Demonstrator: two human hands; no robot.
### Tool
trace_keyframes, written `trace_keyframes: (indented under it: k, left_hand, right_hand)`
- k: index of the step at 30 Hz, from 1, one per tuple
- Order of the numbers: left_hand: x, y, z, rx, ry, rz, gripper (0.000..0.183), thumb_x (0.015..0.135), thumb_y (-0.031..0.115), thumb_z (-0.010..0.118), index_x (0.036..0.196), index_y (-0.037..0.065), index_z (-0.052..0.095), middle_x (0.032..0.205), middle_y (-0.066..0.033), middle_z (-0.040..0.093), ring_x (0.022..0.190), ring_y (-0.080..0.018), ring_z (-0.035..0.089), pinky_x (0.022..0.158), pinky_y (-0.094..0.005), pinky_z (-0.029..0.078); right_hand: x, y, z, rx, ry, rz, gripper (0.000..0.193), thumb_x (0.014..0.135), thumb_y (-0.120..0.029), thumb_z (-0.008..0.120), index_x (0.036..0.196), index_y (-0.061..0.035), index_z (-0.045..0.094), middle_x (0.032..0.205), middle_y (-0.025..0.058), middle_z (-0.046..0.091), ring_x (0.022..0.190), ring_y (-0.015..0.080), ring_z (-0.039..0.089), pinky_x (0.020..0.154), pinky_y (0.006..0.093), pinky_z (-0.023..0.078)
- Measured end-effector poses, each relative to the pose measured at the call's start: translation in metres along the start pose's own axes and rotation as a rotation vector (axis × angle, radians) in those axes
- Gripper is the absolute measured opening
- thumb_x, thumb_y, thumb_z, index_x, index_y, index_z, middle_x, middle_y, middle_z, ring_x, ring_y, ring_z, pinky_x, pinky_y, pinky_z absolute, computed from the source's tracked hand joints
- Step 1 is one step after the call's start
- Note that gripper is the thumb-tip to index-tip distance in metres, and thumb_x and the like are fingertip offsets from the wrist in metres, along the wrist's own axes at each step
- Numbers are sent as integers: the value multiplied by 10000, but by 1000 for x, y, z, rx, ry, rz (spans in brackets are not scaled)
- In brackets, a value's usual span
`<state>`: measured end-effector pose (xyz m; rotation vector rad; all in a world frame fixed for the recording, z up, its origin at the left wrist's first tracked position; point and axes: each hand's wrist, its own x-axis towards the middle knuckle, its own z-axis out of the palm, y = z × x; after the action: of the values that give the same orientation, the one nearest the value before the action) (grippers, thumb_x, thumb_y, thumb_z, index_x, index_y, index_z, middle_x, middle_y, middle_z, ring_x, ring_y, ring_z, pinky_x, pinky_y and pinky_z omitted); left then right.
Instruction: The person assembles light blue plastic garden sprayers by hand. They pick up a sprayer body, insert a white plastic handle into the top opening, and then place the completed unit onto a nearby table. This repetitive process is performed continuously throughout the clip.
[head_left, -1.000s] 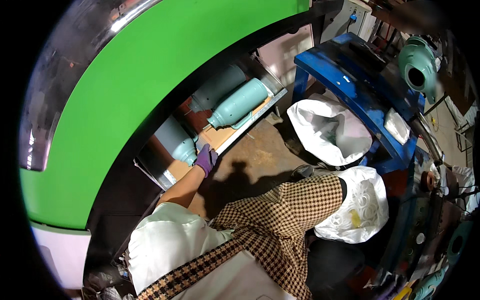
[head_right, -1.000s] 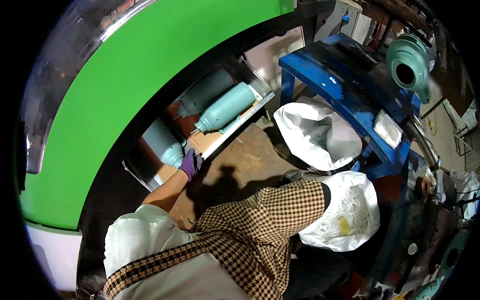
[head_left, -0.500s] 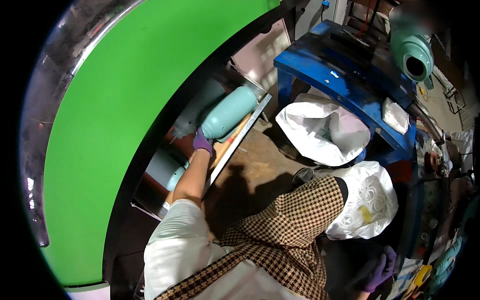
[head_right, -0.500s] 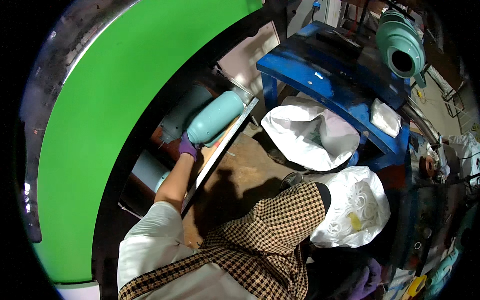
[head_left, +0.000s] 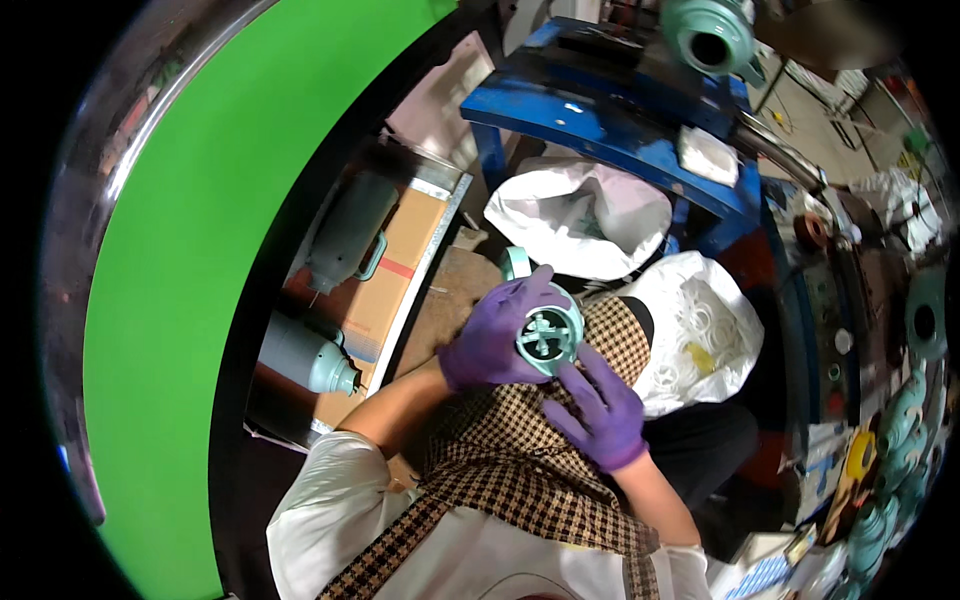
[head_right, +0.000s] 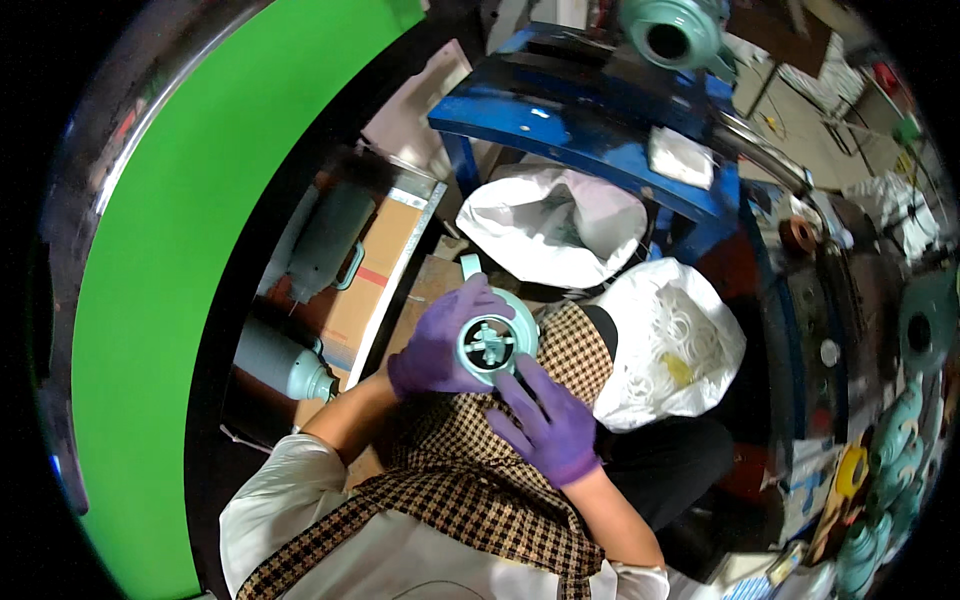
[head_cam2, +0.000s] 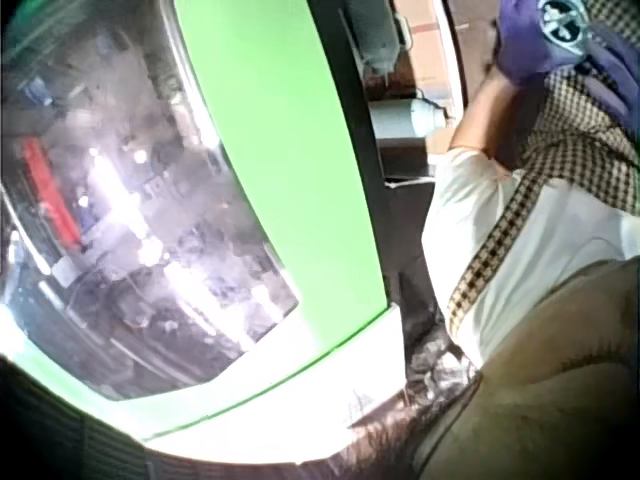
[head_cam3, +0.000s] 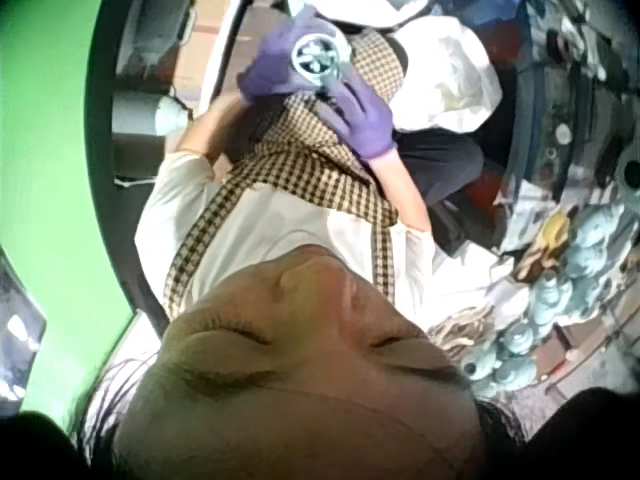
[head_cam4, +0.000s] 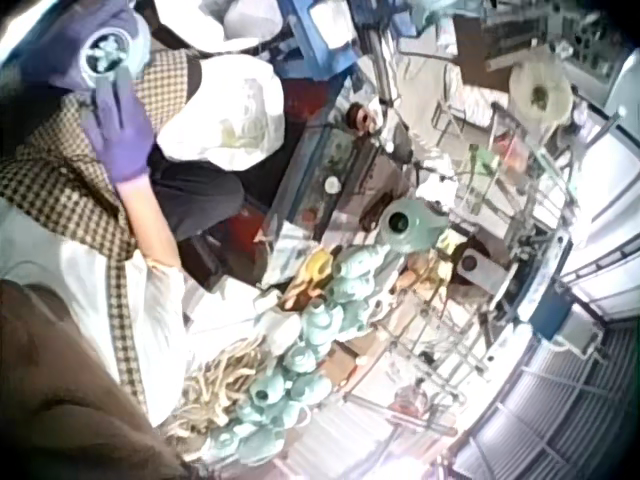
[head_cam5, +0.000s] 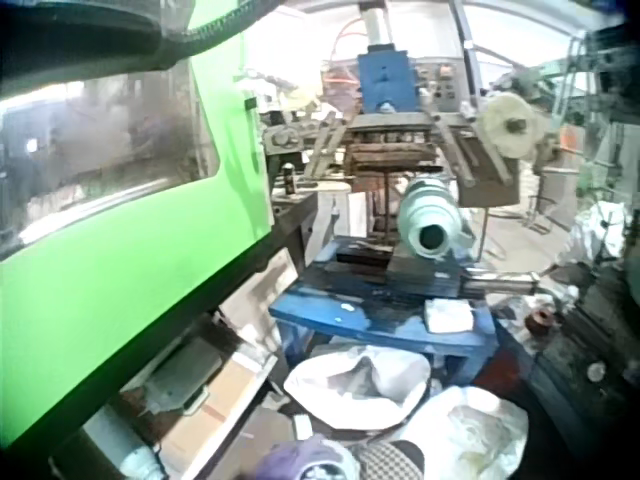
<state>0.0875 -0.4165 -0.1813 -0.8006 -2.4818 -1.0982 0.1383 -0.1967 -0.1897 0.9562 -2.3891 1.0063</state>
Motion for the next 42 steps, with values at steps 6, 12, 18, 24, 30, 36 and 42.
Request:
trace_keyframes:
  k: [6,12,18,24,30,36,42]
  left_hand:
    - [17,22,39,5,20,308,792,623,356,886,1258,-13,589,1185,-168,654,1129,-393,618,1002,-489,485]
    - [23,37,61,124,-136,522,636,704,353,810,1221,24,641,1235,-161,644,1171,-369,614,1010,-512,488]
    - [57,7,59,18,-204,411,503,770,327,801,1187,82,663,1207,-122,658,1163,-349,619,1042,-470,467]
    - [98,-61,25,-13,256,249,1200,614,199,925,1548,7,196,1244,-89,637,1193,-292,595,1087,-396,431]
    - [72,-24,-1,87,265,158,653,594,208,901,1162,41,625,1202,-110,605,1115,-364,592,979,-459,485]
    - [-18,1,-14,67,205,-131,905,546,146,913,1319,53,451,1227,-120,578,1166,-330,572,1043,-444,415]
    - [-41,-3,0,-57,-12,-188,905,582,275,951,1335,55,500,1291,-146,581,1207,-338,571,1062,-438,441]
  right_hand:
    - [-21,5,19,-189,-7,210,748,677,-319,846,1353,-183,555,1300,95,578,794,266,686,655,359,557]
    - [-60,22,35,-226,-193,400,640,700,-277,835,1264,-119,577,1184,119,607,643,277,666,588,350,546]
    - [-20,31,-10,11,-149,207,745,812,-410,774,1418,-86,485,1234,242,602,988,367,669,778,417,570]
    - [-50,165,-50,-349,-181,378,302,841,-221,700,1135,-153,698,1163,142,659,972,332,677,831,425,554]
    - [-91,291,23,-569,-721,654,162,814,-172,667,959,-127,721,1068,124,654,1019,311,646,807,446,545]
    - [-88,270,-28,-220,-162,826,136,820,-154,642,898,-46,669,917,236,647,939,401,634,827,453,516]
    - [-14,126,-57,700,357,957,391,908,8,628,1296,-30,642,987,51,667,764,94,602,663,230,487]
